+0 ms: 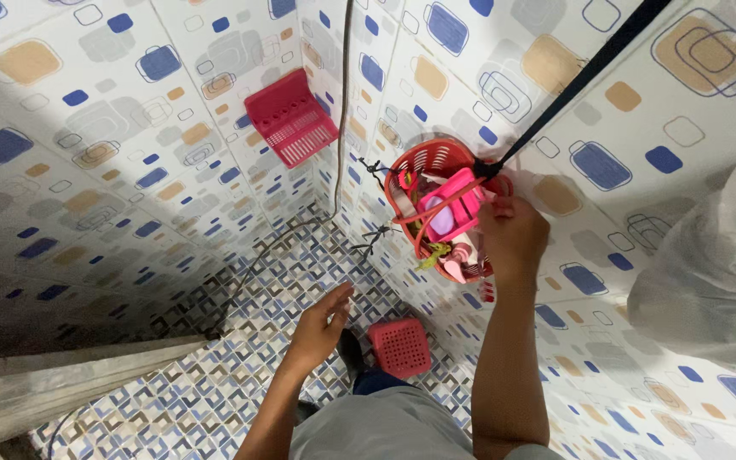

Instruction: The person is sorting and organizing various bathroom items, including bar soap and toothbrushes, by moving them between a red plastic basket and wall-mounted shelves, and using scissors to trim a small pink object.

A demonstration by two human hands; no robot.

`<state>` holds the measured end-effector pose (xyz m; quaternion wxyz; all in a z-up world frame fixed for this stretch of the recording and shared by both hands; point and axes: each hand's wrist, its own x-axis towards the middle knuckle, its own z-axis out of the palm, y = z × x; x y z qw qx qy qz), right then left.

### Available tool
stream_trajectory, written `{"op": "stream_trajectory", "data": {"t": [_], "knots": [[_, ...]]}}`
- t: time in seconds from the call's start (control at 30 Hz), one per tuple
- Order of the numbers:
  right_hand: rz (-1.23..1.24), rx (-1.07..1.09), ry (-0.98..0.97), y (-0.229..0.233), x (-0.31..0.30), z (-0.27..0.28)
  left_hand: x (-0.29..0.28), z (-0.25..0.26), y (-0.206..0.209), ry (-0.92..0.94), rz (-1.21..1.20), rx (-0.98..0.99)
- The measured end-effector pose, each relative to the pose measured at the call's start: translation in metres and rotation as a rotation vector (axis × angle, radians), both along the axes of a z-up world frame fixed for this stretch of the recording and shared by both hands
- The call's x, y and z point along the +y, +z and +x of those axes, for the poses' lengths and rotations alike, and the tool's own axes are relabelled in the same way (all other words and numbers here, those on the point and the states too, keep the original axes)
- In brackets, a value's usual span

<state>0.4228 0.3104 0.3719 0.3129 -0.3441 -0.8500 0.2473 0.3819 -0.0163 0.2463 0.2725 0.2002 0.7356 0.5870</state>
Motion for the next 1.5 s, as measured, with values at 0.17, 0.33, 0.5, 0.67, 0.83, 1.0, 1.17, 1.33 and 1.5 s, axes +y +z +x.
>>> {"op": "stream_trajectory", "data": {"t": [0.17, 0.33, 0.5, 0.67, 0.83, 1.0, 1.17, 1.33, 1.5], "knots": [[-0.095, -0.005, -0.042, 0.024, 0.009, 0.025, -0.001, 0.001, 0.000, 0.014, 0.015, 0.000], [-0.497, 0.165, 0.057, 0.056, -0.013, 0.058, -0.005, 0.002, 0.014, 0.019, 0.053, 0.057], [-0.669, 0.268, 0.293, 0.059, -0.035, 0.054, -0.014, 0.002, 0.033, 0.036, -0.003, 0.069], [-0.839, 0.191, 0.448, 0.030, -0.081, 0.007, -0.037, 0.002, 0.031, 0.158, 0.091, 0.077], [-1.054, 0.122, 0.689, -0.032, -0.107, -0.085, -0.077, 0.001, 0.010, 0.278, 0.115, 0.076], [-1.188, 0.180, 0.648, -0.133, -0.083, -0.213, -0.119, 0.012, -0.014, 0.378, 0.121, 0.057], [-0.541, 0.199, 0.411, -0.192, -0.071, -0.334, -0.145, 0.022, -0.027, 0.504, 0.104, -0.139], [0.101, 0.150, 0.441, -0.200, -0.084, -0.395, -0.162, 0.024, -0.044, 0.558, 0.047, -0.129], [0.493, 0.259, 0.483, -0.211, -0.094, -0.419, -0.176, 0.026, -0.083, 0.600, 0.018, -0.138]]}}
